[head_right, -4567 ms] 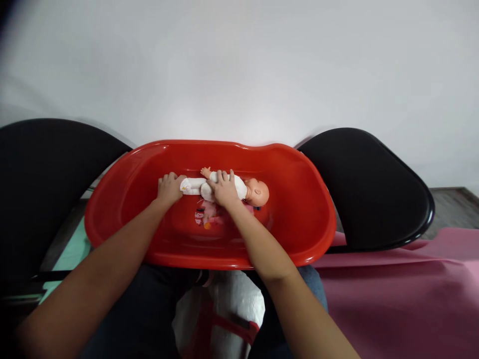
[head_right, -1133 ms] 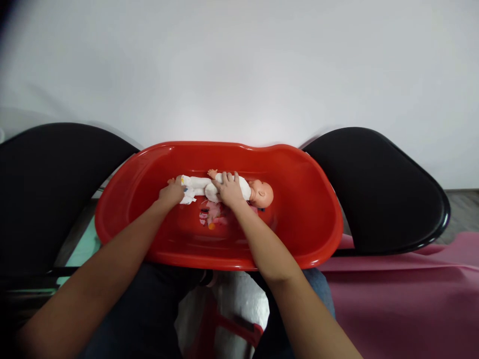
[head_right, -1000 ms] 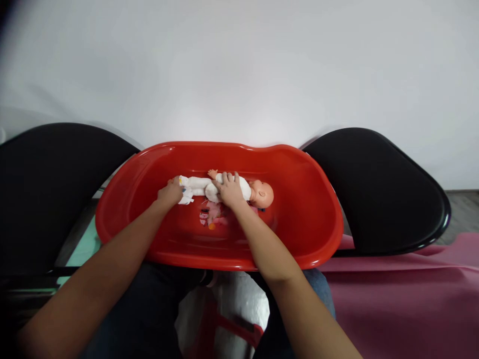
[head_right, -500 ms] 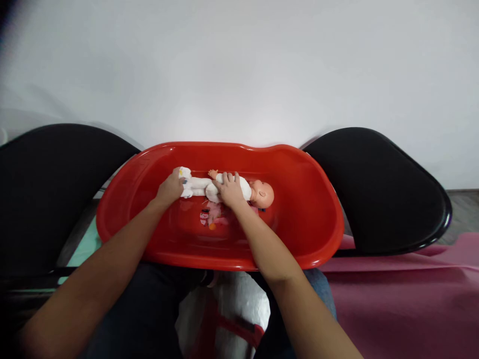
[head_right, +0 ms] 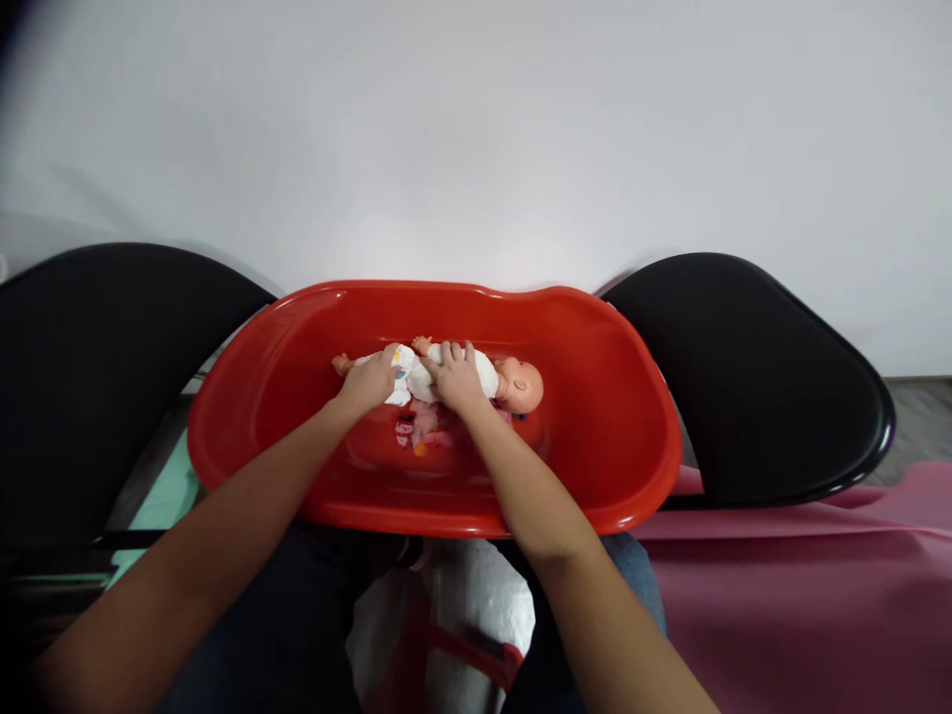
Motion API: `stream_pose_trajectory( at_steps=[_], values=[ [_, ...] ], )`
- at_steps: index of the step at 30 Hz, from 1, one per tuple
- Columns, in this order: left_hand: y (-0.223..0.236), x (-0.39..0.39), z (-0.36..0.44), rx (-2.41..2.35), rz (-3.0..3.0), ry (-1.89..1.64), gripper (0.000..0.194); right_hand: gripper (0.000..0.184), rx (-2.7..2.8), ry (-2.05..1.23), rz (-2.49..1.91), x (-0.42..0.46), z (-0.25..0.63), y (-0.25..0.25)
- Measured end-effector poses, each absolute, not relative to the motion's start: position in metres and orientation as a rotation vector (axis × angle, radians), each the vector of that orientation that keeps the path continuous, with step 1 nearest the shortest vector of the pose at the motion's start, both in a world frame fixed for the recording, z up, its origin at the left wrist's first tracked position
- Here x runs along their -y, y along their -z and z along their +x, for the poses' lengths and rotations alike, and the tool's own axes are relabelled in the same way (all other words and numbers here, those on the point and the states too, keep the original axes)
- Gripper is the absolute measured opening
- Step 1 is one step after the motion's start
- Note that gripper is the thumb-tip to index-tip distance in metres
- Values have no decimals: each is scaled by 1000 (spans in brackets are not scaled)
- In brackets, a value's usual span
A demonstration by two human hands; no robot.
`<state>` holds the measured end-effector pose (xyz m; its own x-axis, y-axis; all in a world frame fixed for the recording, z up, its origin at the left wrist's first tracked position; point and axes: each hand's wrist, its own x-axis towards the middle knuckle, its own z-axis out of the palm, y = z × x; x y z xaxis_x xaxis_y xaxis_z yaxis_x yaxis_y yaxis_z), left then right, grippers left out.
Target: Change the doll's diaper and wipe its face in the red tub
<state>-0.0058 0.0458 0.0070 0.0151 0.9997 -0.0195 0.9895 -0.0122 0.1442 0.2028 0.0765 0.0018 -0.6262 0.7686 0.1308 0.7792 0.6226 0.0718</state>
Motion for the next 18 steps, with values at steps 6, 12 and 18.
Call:
stream_pose_trajectory(
  at_steps=[6, 12, 18],
  values=[
    [-2, -45, -23, -2228, 2044, -62, 48, 61, 2752, 177, -1321, -78, 203, 1],
    [6, -48, -41, -2323, 1845, -56, 53, 63, 2766, 173, -1335, -77, 203, -1],
    [2, -49, -53, -2381, 1655, -61, 52, 66, 2744, 197, -1336, -76, 202, -2]
  ],
)
